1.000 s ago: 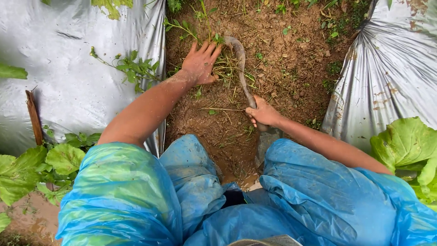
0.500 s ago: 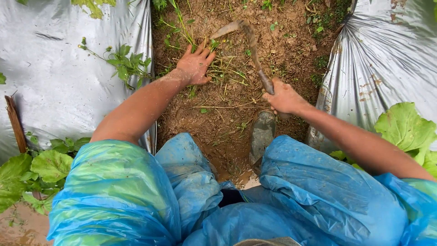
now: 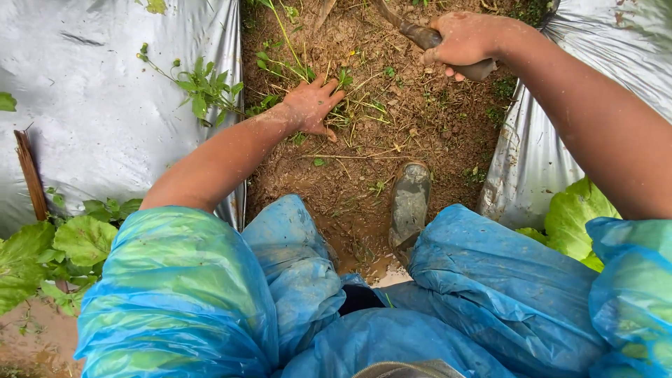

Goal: The person is weeding a vegetable garden bed by cutting weeds with a sickle and pulling them out by hand.

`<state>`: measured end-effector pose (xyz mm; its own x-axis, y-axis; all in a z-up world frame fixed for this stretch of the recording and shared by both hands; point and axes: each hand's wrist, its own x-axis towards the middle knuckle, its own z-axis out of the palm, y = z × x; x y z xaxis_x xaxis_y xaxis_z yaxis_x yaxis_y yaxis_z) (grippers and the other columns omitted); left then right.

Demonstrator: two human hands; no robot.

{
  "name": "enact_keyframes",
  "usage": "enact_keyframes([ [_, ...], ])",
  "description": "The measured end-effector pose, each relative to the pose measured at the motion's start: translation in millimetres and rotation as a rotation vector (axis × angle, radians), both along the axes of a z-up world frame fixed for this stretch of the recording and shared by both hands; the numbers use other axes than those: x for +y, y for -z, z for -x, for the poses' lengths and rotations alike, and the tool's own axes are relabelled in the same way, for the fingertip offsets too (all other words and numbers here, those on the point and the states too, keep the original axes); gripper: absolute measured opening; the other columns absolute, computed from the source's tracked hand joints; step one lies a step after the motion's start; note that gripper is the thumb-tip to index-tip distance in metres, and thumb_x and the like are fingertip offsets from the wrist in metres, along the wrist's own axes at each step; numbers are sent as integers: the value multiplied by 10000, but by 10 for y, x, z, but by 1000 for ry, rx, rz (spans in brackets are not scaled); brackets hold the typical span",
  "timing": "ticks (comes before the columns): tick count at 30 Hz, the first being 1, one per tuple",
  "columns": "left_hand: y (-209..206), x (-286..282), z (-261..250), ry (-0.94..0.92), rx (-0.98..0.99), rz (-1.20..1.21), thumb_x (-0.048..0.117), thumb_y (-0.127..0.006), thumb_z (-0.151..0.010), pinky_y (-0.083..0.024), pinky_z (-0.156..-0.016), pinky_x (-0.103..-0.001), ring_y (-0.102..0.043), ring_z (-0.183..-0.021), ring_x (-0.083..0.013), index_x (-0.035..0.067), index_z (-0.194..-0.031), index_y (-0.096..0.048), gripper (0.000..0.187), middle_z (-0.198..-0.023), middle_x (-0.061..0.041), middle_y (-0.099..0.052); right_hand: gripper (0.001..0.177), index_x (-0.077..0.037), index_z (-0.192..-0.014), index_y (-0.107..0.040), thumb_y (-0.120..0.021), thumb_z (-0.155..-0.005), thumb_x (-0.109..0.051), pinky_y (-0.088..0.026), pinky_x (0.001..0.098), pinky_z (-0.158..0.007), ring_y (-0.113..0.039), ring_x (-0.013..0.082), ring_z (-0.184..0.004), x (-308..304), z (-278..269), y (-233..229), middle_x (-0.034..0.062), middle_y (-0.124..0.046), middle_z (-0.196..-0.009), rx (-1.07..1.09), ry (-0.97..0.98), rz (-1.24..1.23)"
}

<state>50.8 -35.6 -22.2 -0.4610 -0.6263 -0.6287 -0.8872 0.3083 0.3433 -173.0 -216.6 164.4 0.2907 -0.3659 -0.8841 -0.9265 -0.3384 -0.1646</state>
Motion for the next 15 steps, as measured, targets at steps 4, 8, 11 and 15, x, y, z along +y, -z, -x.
enact_keyframes([
  [4, 110, 165, 51, 76, -52, 71, 687, -671, -846, -379, -1131, -613, -184, -1504, -463, 88, -1605, -168, 1090, -1662, -226, -140, 243, -48, -1323, -415, -484, -1126, -172, -554, 412, -574, -604, 281, -667, 102, 177, 542, 196, -612, -850, -78, 202, -205],
  [8, 95, 282, 144, 144, -83, 72, 449, -795, -838, -333, -1169, -574, -215, -1500, -437, 89, -1615, -172, 1059, -1663, -228, -172, 209, -85, -1253, -412, -461, -1143, -256, -633, 410, -663, -706, 280, -734, 281, 446, 969, 191, -687, -906, -12, 126, -174],
  [11, -27, 192, 104, 141, -101, 108, 218, -750, -853, -407, -1129, -558, -297, -1475, -415, 86, -1590, -235, 909, -1647, -228, -227, 400, -113, -1428, -259, -499, -1135, -242, -555, 393, -465, -619, 294, -594, 411, 521, 1072, 208, -636, -843, -168, 327, -239],
  [15, -162, 35, -104, 101, -148, 137, 43, -664, -869, -491, -1072, -544, -279, -1473, -477, 44, -1569, -253, 812, -1633, -279, -226, 458, -164, -1514, -257, -457, -1105, -110, -620, 357, -543, -752, 310, -757, 541, 358, 819, 252, -648, -1066, -73, 256, -118],
])
